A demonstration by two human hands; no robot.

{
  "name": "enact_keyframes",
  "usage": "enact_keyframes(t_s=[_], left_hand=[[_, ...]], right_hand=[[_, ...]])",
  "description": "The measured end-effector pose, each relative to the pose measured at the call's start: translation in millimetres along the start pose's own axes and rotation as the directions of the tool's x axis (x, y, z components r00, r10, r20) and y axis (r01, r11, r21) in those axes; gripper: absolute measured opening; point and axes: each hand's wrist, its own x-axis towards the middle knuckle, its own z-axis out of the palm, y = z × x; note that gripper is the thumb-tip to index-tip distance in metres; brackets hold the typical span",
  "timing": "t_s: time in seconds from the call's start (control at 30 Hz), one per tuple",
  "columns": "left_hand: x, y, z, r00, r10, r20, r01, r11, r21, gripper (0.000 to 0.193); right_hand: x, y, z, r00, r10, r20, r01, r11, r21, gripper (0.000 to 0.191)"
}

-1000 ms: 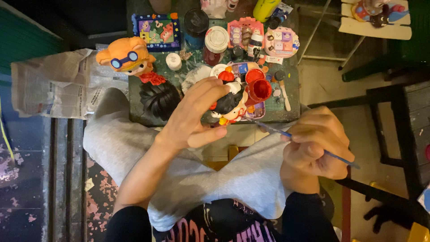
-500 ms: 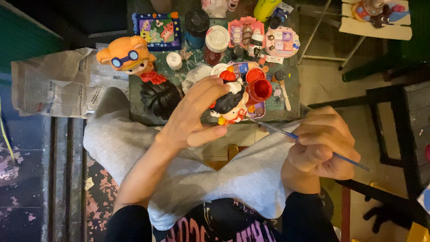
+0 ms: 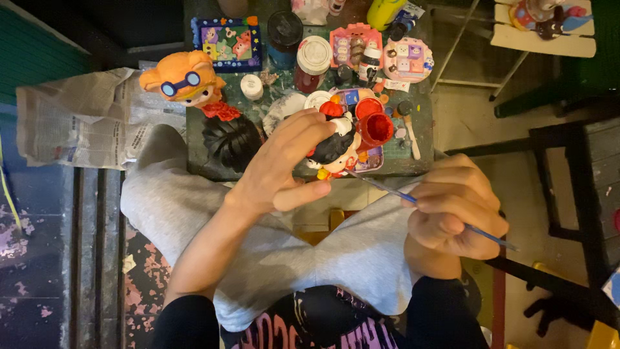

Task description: The person sits on the floor holding a small figurine in one hand and paints it with a fine brush, rotating the figurine to reach different sides and dipping the brush toward the paint containers on the table.

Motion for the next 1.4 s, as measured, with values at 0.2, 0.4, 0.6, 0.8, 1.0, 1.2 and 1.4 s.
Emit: enact_keyframes(t_s=[0.2, 0.4, 0.6, 0.8, 1.0, 1.2, 1.4], left_hand=[[1.1, -0.6, -0.3, 1.000, -0.012, 0.017, 0.012, 1.000, 0.007, 0.072], [0.4, 0.5, 1.3, 0.999, -0.037, -0.010, 0.037, 0.999, -0.040, 0.071], [4.9, -2.4, 0.9, 0.909, 0.397, -0.126, -0.373, 0.910, 0.181, 0.064], [8.2, -0.4, 0.0, 0.904, 0.407, -0.129, -0.389, 0.910, 0.144, 0.078], [10.6, 1.3, 0.0, 0.901, 0.410, -0.140, -0.392, 0.909, 0.139, 0.078], [8.8, -0.9, 0.2, 0.905, 0.403, -0.134, -0.391, 0.914, 0.108, 0.077], [8.3, -2.2, 2.9, 0.900, 0.403, -0.167, -0.396, 0.915, 0.075, 0.081]], right_hand=[[-4.2, 4.2, -4.0, 0.999, 0.035, 0.010, -0.035, 0.999, -0.017, 0.055], [-8.6, 6.7, -5.7, 0.999, 0.029, -0.031, -0.029, 0.999, 0.020, 0.053], [-4.6, 6.1, -6.3, 0.996, 0.091, -0.018, -0.091, 0.996, -0.009, 0.053], [-5.6, -3.1, -6.1, 0.989, 0.145, -0.011, -0.146, 0.989, -0.013, 0.055], [-2.4, 1.2, -7.4, 0.985, 0.174, 0.010, -0.173, 0.984, -0.030, 0.053], [-2.4, 0.5, -8.6, 0.983, 0.182, 0.000, -0.182, 0.983, -0.013, 0.050], [-2.8, 3.9, -11.3, 0.983, 0.182, -0.012, -0.181, 0.983, 0.027, 0.050]])
